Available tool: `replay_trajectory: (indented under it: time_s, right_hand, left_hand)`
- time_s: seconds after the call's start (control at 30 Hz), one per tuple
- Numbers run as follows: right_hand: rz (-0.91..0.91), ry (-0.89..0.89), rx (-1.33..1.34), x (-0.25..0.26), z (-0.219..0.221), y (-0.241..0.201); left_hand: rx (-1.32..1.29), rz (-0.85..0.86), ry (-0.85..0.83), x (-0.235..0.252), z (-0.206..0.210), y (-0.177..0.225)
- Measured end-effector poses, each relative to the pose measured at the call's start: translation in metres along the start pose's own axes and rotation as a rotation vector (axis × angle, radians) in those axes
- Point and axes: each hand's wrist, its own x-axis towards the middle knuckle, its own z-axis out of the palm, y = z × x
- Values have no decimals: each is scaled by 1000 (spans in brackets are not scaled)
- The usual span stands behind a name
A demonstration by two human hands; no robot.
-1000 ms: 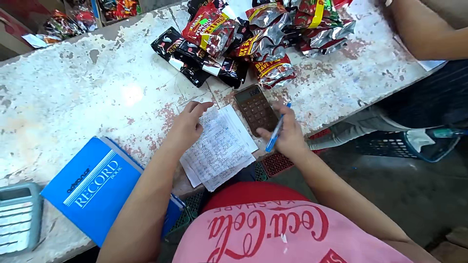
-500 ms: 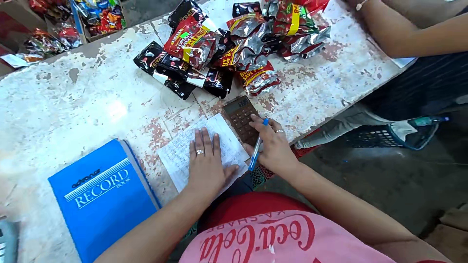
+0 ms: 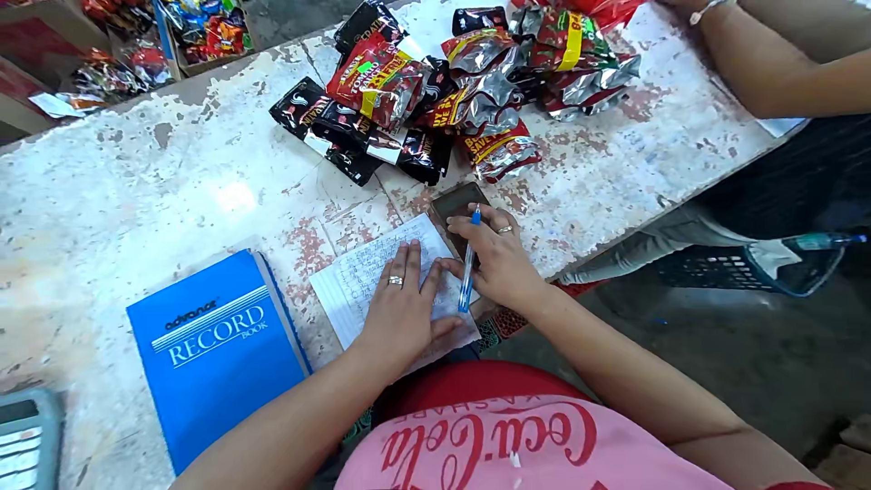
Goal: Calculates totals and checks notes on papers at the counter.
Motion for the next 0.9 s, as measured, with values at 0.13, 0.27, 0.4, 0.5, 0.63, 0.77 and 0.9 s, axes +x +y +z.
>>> replay_trajectory:
  time_s: [0.13, 0.27, 0.4, 0.5, 0.63, 0.77, 0.9]
  right_hand:
    - [-4, 5, 0, 4, 2, 0]
    - [-27, 74, -1, 1, 5, -1]
    - [-15, 74, 3, -1, 6, 0]
    - [7, 44, 7, 0, 3, 0]
    - [48, 120, 108, -10, -13, 7]
    - [47, 242, 178, -34, -25, 24]
    - [55, 239, 185, -56, -27, 28]
  left_hand:
    - [25, -21, -38, 1, 0, -2]
    - [33, -27, -84, 2, 0, -3]
    - [39, -36, -115, 3, -2, -2]
    - [45, -23, -105, 3, -3, -4]
    - [53, 20, -10, 3, 1, -10]
    - [65, 3, -19, 4, 0, -9]
    - [100, -7, 26, 3, 1, -7]
